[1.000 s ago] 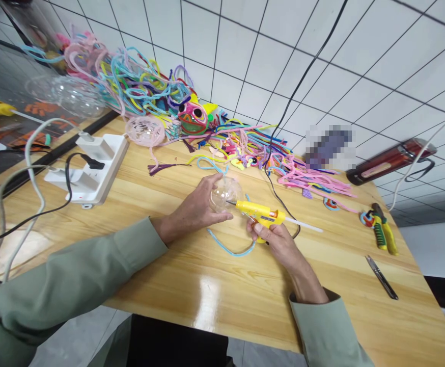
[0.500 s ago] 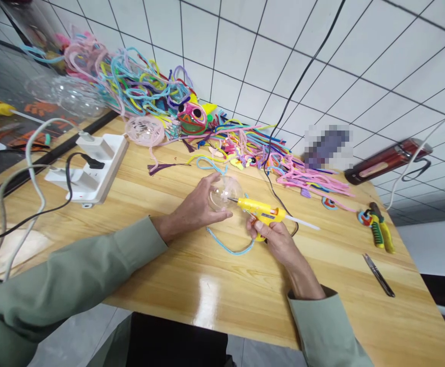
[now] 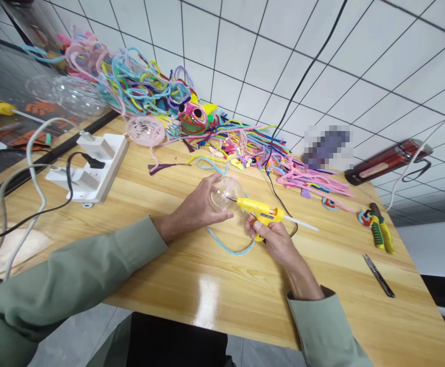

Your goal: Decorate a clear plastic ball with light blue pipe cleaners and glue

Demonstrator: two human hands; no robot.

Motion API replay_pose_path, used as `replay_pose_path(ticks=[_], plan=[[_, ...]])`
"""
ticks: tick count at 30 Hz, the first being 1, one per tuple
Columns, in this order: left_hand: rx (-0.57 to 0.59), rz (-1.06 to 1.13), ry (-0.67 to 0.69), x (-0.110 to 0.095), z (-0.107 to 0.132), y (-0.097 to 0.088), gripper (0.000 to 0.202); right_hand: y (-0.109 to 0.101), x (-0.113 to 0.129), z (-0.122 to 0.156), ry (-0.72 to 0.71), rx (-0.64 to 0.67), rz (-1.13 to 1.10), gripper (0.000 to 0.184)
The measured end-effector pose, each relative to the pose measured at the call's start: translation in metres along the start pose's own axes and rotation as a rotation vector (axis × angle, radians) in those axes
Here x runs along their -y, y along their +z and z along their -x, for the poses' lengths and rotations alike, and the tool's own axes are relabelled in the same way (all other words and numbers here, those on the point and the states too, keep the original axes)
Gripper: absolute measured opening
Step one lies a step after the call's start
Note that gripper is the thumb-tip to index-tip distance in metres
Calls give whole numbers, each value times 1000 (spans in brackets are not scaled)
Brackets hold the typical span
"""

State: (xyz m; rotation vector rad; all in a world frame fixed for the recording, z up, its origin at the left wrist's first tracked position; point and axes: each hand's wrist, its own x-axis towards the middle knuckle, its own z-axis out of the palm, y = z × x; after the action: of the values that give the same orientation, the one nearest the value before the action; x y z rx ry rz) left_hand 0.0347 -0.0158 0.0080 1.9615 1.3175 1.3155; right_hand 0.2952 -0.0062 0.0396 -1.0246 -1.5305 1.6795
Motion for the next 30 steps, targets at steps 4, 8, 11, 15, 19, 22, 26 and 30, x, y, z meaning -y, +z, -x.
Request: replay_pose_path(ticks=[4, 8, 11, 15, 19, 22, 26, 30], plan=[[-3, 6, -4, 0, 0, 0, 104, -4, -3, 0, -9, -20, 3, 43], [-1, 8, -12, 0, 0, 0, 104, -6, -5, 0, -5, -14, 25, 43], [3, 5, -15, -1, 0, 0, 104, -5, -4, 0, 1, -7, 20, 43], [7, 6, -21, -2, 0, -1, 104, -4, -3, 0, 4, -13, 37, 45], [11, 15, -19, -2, -1, -1, 103, -4, 0, 1, 0, -28, 59, 46], [6, 18, -23, -3, -1, -1, 103, -4, 2, 1, 1, -24, 65, 47], [3, 17, -25, -3, -1, -1, 104, -4, 4, 1, 4, -26, 65, 47], [-2, 35, -30, -2, 0, -1, 102, -3, 5, 2, 12, -32, 86, 49]])
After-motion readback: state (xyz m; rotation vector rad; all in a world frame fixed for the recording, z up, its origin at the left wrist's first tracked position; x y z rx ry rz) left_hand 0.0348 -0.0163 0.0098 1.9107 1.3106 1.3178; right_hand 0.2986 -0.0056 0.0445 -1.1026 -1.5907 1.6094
